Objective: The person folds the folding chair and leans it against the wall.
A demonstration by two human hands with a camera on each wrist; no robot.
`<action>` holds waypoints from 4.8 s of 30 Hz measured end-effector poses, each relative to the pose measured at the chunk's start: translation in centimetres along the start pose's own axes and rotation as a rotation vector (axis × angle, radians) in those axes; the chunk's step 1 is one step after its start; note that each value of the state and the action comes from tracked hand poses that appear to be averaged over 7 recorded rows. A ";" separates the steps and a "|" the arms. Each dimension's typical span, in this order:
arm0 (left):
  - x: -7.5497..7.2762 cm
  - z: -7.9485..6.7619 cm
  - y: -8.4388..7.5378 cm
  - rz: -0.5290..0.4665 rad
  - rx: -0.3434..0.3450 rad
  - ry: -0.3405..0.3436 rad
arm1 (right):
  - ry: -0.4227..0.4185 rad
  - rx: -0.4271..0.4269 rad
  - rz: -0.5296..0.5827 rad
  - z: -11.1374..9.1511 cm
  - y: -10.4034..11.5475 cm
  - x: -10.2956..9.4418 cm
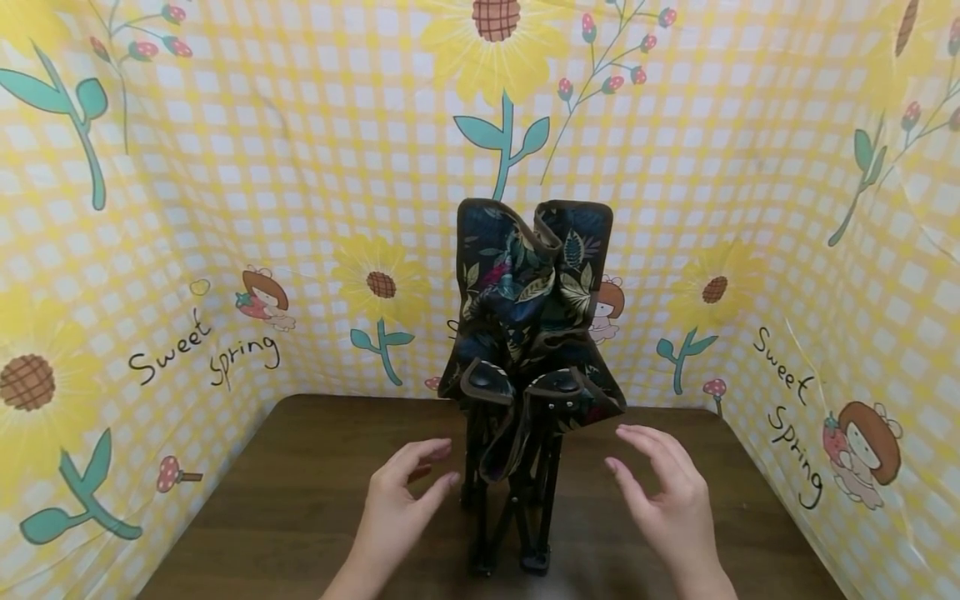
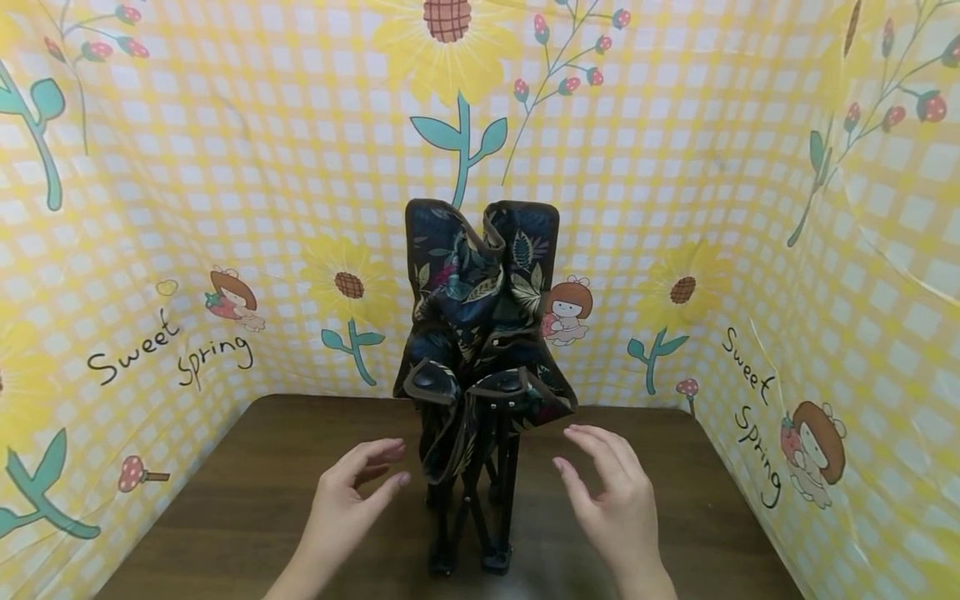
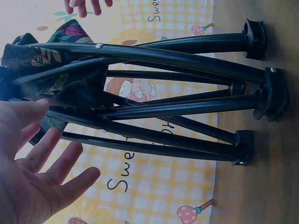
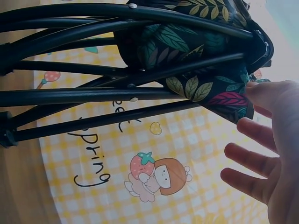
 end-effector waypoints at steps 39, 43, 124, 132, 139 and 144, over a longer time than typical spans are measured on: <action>2.0 -1.9 3.9 -0.275 -0.301 0.075 | 0.236 0.477 0.100 -4.0 -1.9 3.0; 2.1 -2.2 4.2 -0.293 -0.326 0.078 | 0.258 0.495 0.126 -4.3 -2.0 3.4; 4.4 -3.6 9.4 -0.372 -0.428 0.213 | 0.479 0.836 0.408 -10.4 -4.7 9.3; 4.6 -3.7 9.8 -0.358 -0.439 0.226 | 0.500 0.867 0.420 -11.0 -4.9 9.7; 4.8 -3.8 10.0 -0.363 -0.444 0.228 | 0.516 0.877 0.426 -11.1 -4.9 9.9; 4.8 -4.0 10.1 -0.359 -0.442 0.208 | 0.527 0.884 0.430 -11.3 -4.8 10.0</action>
Point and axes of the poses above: each hand's wrist, its own z-axis towards the middle knuckle, its own x-axis out of the palm, y = z × x, the point moved 6 cm from there along z, towards the middle knuckle, and after that the axes turned 7 degrees about -z, right-handed, at the moved point
